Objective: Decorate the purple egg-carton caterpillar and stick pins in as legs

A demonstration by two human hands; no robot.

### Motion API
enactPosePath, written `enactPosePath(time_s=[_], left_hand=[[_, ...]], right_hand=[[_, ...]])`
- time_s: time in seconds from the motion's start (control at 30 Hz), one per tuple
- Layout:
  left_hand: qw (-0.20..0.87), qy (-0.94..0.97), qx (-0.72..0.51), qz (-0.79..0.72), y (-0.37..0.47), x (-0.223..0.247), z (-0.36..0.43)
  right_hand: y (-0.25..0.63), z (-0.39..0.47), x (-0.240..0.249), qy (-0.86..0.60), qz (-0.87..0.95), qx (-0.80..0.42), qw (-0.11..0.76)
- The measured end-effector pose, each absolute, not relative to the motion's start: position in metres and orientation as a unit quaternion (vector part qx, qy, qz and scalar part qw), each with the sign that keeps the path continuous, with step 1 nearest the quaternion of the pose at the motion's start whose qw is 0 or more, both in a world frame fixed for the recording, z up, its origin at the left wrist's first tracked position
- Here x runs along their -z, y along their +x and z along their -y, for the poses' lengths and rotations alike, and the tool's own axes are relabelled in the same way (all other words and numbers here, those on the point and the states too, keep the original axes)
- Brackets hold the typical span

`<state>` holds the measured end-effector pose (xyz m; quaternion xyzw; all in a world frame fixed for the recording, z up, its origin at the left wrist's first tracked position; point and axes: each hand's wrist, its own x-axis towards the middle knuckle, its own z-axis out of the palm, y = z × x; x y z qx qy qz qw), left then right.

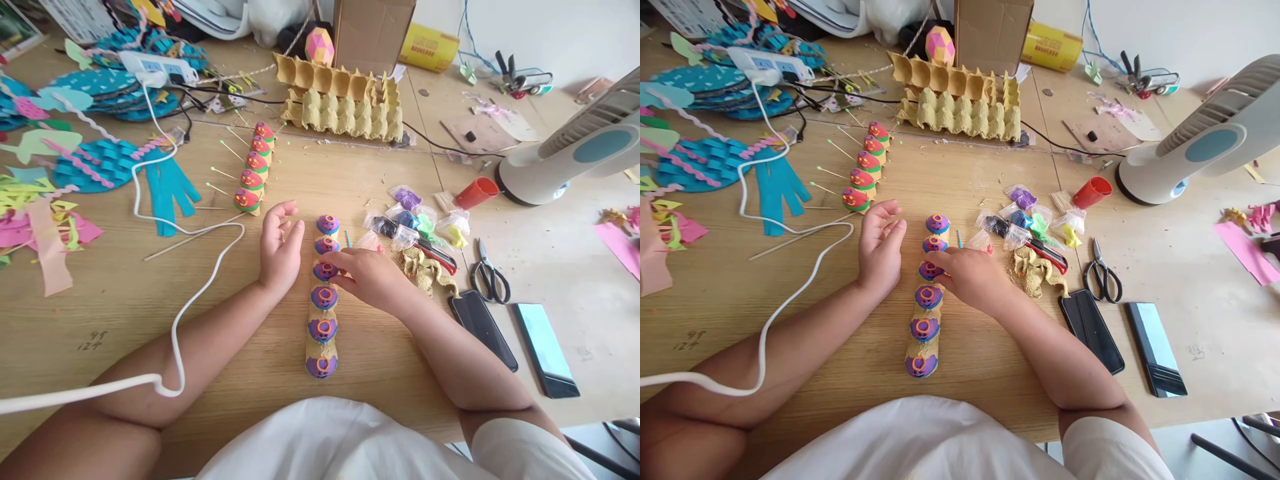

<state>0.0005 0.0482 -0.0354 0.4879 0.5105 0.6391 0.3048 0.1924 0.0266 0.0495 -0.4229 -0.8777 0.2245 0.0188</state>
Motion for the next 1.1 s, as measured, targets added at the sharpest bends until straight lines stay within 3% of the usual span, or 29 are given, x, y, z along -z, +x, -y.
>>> enactPosePath(time_s=[0.43,0.87,1.1], left_hand=[[0.293,0.496,-0.632,-0.518,0.002,0.031,-0.046],[0.259,0.660,-0.423,-0.564,0.003,0.017,-0.030],[0.272,0.636,-0.470,-0.549,0.002,0.023,-0.033]], right_hand=[[0.192,-0.035,-0.040,-0.511,0.831,-0.190,0.115],[0.186,-0.026,-0.044,-0.551,0.793,-0.244,0.090],[0.190,-0.030,-0.040,-0.547,0.777,-0.273,0.150]])
